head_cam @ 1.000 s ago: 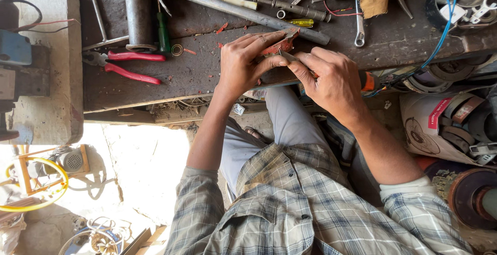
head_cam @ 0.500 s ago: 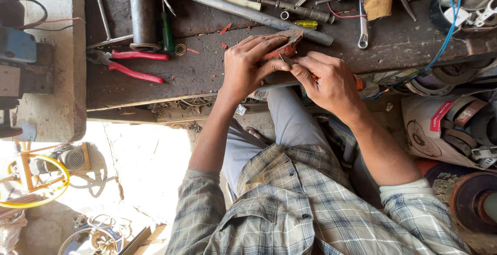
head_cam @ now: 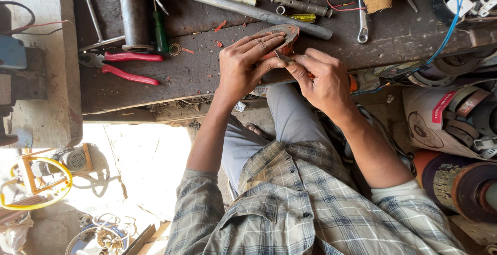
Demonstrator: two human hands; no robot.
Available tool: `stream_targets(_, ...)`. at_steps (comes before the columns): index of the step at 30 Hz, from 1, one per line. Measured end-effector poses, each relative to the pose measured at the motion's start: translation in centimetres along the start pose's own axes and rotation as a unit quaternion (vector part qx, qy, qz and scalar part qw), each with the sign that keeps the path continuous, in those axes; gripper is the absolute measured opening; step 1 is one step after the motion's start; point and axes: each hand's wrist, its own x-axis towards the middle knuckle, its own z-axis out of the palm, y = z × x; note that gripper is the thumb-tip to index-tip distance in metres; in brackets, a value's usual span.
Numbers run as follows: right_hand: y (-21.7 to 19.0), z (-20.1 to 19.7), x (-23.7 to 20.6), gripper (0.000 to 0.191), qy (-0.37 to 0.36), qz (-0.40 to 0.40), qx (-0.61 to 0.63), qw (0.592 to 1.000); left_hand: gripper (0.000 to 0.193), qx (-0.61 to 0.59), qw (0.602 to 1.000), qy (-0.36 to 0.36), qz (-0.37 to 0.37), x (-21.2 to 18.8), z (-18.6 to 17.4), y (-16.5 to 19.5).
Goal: The person sits on the ground and scrapes old gasket and rust from a circular metal flange using a small scraper. They then set the flange on an electric motor, hammer a part into place, fit the red fan cover onto the motor, and use pliers and a screwdriver on the assembly.
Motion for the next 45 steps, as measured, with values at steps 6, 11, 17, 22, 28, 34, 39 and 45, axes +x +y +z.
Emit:
stream_targets(6, 0.5, 0.3, -1.1, 0.028, 0.010, -0.007, -0.006, 1.000, 0.042, 0.002, 1.000, -0.008, 0.000, -0.5, 0.4, 0.7)
stream_targets(11, 0.0, 0.1, -2.7, 0.031, 0.031, -0.015, -0.054, 0.998, 0.036, 0.018, 1.000, 0.011, -0.008, -1.6, 0.8, 2.6)
stream_targets(17, -0.6, 0.4, -3.5, 0.037, 0.038, -0.005, -0.056, 0.998, 0.031, 0.021, 0.999, 0.038, -0.008, -2.7, 1.1, 3.7)
stream_targets(22, -0.8, 0.2, -3.6, 0.036, 0.033, -0.007, -0.039, 0.999, 0.030, 0.031, 0.997, 0.065, -0.012, -3.1, 1.6, 4.1)
stream_targets(28, -1.4, -0.4, -3.2, 0.032, -0.009, -0.003, 0.021, 1.000, 0.038, 0.000, 0.996, 0.084, -0.033, -3.1, 1.0, 4.8)
stream_targets(34, -1.0, 0.7, -0.9, 0.030, -0.010, 0.003, 0.031, 0.999, 0.041, 0.008, 0.997, 0.067, -0.041, -2.0, 0.5, 2.2)
stream_targets(39, -0.2, 1.7, 0.7, 0.031, 0.007, 0.007, 0.013, 1.000, 0.034, -0.001, 0.995, 0.084, -0.046, -1.5, 0.9, 0.6)
stream_targets(45, -0.3, 2.5, 1.3, 0.033, -0.001, 0.016, 0.006, 1.000, 0.026, 0.021, 0.990, 0.135, -0.047, -2.1, 1.2, 0.7)
